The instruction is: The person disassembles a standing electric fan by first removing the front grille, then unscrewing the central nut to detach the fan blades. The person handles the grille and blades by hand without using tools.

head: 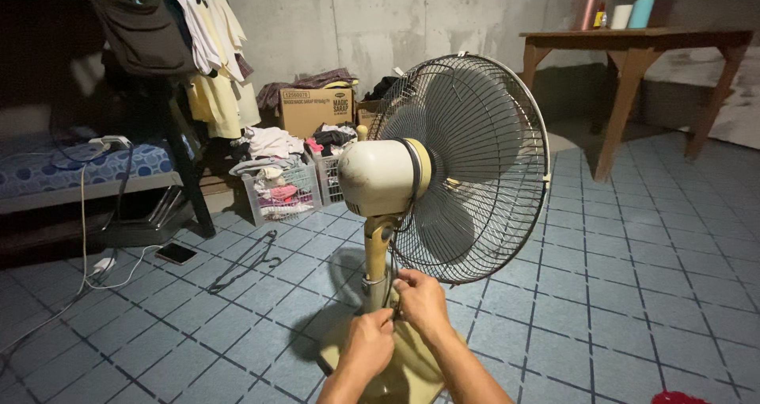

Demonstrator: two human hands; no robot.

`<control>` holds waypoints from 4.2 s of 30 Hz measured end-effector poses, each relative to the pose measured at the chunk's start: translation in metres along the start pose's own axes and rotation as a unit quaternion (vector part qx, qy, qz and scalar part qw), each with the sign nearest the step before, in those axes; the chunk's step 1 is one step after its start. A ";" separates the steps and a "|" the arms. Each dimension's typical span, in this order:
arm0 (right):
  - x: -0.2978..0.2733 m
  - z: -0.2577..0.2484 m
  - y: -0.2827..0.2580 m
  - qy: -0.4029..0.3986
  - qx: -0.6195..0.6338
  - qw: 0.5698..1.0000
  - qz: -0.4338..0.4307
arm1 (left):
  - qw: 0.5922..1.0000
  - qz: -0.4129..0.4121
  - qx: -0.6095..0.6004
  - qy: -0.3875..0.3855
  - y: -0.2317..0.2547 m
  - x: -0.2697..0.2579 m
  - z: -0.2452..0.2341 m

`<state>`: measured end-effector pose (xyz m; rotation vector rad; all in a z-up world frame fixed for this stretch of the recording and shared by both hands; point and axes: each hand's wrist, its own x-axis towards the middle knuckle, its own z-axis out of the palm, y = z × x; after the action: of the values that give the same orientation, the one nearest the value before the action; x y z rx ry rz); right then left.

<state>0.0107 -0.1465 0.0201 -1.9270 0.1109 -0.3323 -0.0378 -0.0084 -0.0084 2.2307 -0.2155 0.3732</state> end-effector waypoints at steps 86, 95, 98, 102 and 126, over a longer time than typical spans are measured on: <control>-0.049 -0.072 -0.019 0.000 0.278 0.956 0.092 | 0.964 -0.159 0.113 -0.180 -0.031 -0.031 0.074; -0.039 -0.016 0.040 -0.013 0.033 0.994 0.108 | 0.964 -0.144 -0.210 0.075 -0.034 0.041 0.003; -0.026 0.002 0.050 -0.012 0.011 0.994 0.109 | 0.971 -0.107 -0.126 0.171 -0.032 0.073 -0.019; -0.013 0.004 0.056 -0.027 -0.026 0.995 0.097 | 0.963 -0.087 -0.079 0.242 -0.039 0.102 -0.018; 0.043 0.016 0.096 -0.248 0.091 0.964 -0.016 | 0.801 -0.280 -0.524 -0.071 -0.055 0.185 0.016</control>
<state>0.0643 -0.1780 -0.0661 -1.7762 -0.2739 0.1226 0.1543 0.0088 0.0049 1.1153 0.1535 -0.2262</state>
